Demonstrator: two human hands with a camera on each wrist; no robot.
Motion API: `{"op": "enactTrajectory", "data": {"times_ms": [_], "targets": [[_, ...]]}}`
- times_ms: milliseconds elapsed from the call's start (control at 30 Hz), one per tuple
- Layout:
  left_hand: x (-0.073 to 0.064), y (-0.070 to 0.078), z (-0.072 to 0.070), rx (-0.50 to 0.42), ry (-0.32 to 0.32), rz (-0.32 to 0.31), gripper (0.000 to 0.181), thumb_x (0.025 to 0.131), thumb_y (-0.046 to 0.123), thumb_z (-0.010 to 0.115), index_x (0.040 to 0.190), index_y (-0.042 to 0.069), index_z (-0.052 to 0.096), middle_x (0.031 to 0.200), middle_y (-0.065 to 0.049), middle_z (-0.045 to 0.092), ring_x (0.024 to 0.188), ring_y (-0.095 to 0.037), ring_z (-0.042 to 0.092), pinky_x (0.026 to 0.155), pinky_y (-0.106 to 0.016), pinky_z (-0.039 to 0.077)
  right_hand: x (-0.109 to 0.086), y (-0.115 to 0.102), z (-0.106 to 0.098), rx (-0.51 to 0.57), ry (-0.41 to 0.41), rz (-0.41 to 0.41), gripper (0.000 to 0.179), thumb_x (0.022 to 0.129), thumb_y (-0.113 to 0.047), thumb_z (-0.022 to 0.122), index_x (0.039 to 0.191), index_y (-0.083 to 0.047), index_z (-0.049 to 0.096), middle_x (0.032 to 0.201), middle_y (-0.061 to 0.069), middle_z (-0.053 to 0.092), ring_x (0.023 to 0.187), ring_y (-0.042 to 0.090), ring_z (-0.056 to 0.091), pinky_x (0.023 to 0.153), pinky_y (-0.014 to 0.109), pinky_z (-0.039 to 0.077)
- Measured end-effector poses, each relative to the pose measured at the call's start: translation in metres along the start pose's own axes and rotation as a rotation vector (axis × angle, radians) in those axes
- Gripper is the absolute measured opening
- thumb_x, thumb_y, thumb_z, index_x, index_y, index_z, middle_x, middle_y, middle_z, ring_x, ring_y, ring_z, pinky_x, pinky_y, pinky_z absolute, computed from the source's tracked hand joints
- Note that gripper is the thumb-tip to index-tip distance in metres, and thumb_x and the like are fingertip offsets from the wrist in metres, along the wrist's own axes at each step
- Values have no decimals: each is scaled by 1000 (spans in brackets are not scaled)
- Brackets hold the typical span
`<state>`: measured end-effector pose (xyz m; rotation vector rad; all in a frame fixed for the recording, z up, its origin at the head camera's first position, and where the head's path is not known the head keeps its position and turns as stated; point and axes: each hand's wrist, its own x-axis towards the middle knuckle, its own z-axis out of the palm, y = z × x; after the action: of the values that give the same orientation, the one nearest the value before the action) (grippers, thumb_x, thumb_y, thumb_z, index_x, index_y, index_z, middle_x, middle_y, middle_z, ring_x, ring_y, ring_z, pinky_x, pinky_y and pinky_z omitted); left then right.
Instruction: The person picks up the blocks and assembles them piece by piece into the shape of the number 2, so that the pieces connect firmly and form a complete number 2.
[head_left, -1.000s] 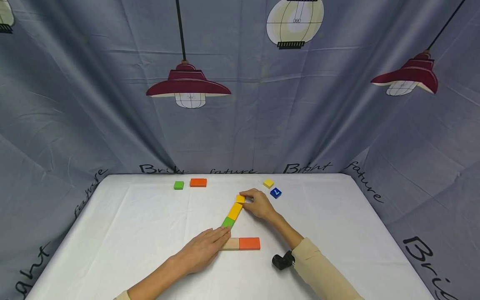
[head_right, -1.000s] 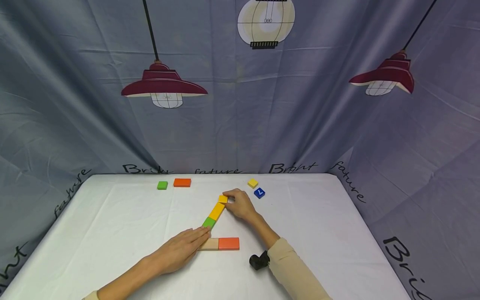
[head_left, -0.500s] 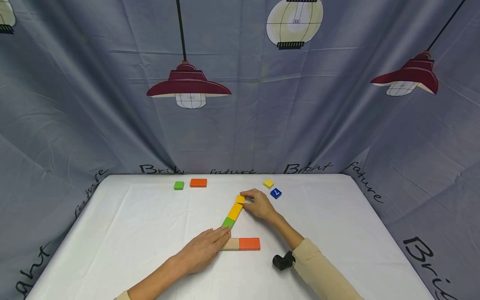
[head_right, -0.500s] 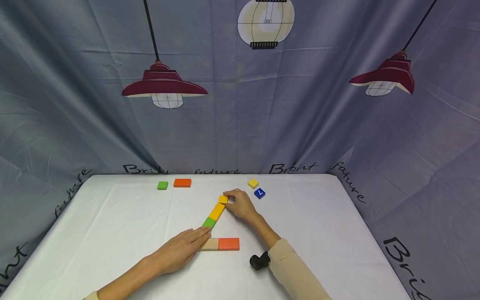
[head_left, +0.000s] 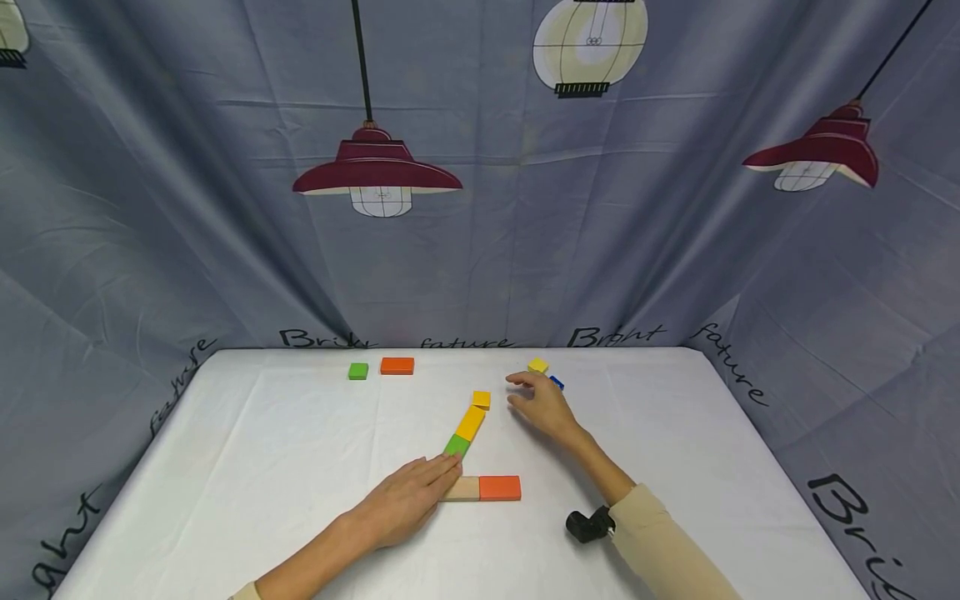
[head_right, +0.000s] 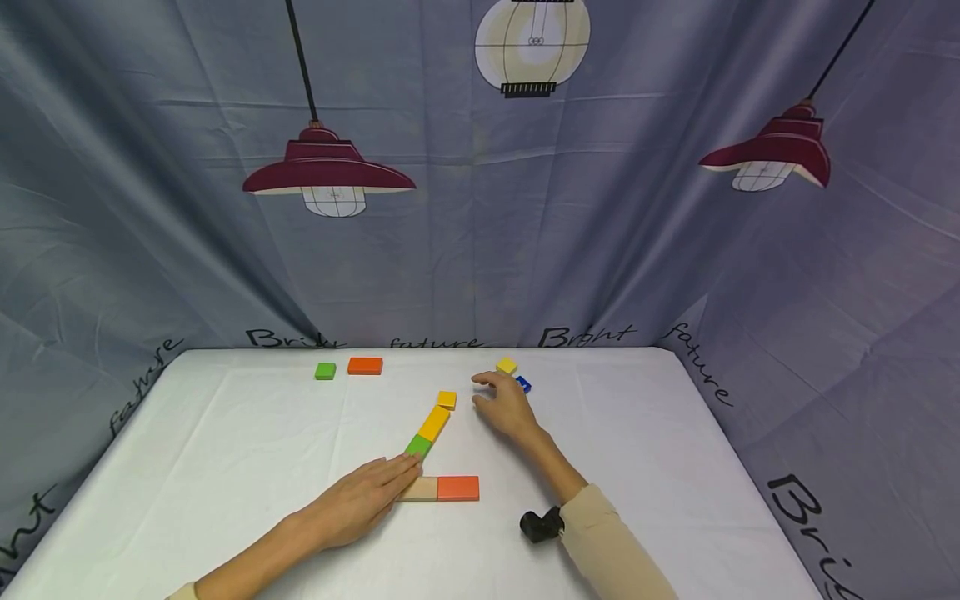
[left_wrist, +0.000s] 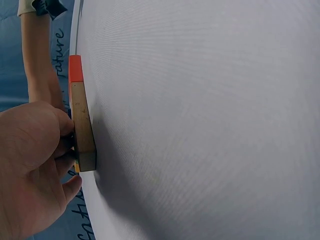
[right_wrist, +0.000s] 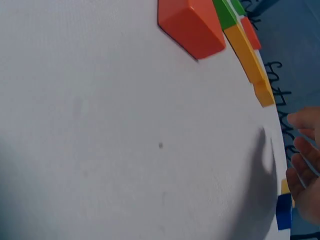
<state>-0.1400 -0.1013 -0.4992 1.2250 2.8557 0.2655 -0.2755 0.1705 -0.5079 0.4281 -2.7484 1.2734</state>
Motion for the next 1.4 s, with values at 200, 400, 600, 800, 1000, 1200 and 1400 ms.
{"op": "enactTrajectory", "data": {"times_ms": [200,400,600,800,1000,1200,1400], "targets": [[0,0,1,15,11,4,47,104,16,54,149,4,46,156,-9,39,142,-24,38,111,-44,37,-2,14,-19,25,75,-6,32,87,-5,75,119,-1,70,122,17,64,114,36,58,98,49,48],[0,0,1,18,17,10,47,103,16,54,148,3,46,156,-10,40,142,-24,38,111,-43,38,-3,30,-31,-16,122,41,35,86,-5,77,120,2,69,126,24,59,120,40,55,102,53,44],[0,-1,1,22,20,14,48,103,15,55,148,3,46,155,-10,40,142,-24,38,111,-43,38,-4,40,-36,-38,136,109,44,84,-6,78,126,3,65,126,24,58,117,40,55,100,54,44],[0,-1,2,30,21,12,47,103,16,55,148,4,47,155,-10,40,142,-23,38,111,-43,37,-4,50,-35,-38,114,185,51,86,-10,77,132,2,60,128,24,56,119,38,53,105,52,41],[0,-1,2,36,36,21,47,103,15,55,148,3,48,155,-10,41,141,-23,39,111,-43,38,-4,55,-35,-48,101,199,52,87,-10,76,133,4,58,128,25,57,119,38,55,102,51,44],[0,-1,1,21,33,20,48,102,14,57,148,3,47,155,-10,41,141,-24,39,111,-43,38,-5,54,-36,-70,86,223,50,87,-10,75,133,3,59,123,24,58,114,36,56,99,49,46],[0,0,1,11,25,18,50,101,13,59,148,2,47,155,-10,41,142,-24,38,111,-43,38,-6,52,-36,-74,89,227,47,88,-8,74,132,5,60,121,23,58,113,35,56,99,47,47]]}}
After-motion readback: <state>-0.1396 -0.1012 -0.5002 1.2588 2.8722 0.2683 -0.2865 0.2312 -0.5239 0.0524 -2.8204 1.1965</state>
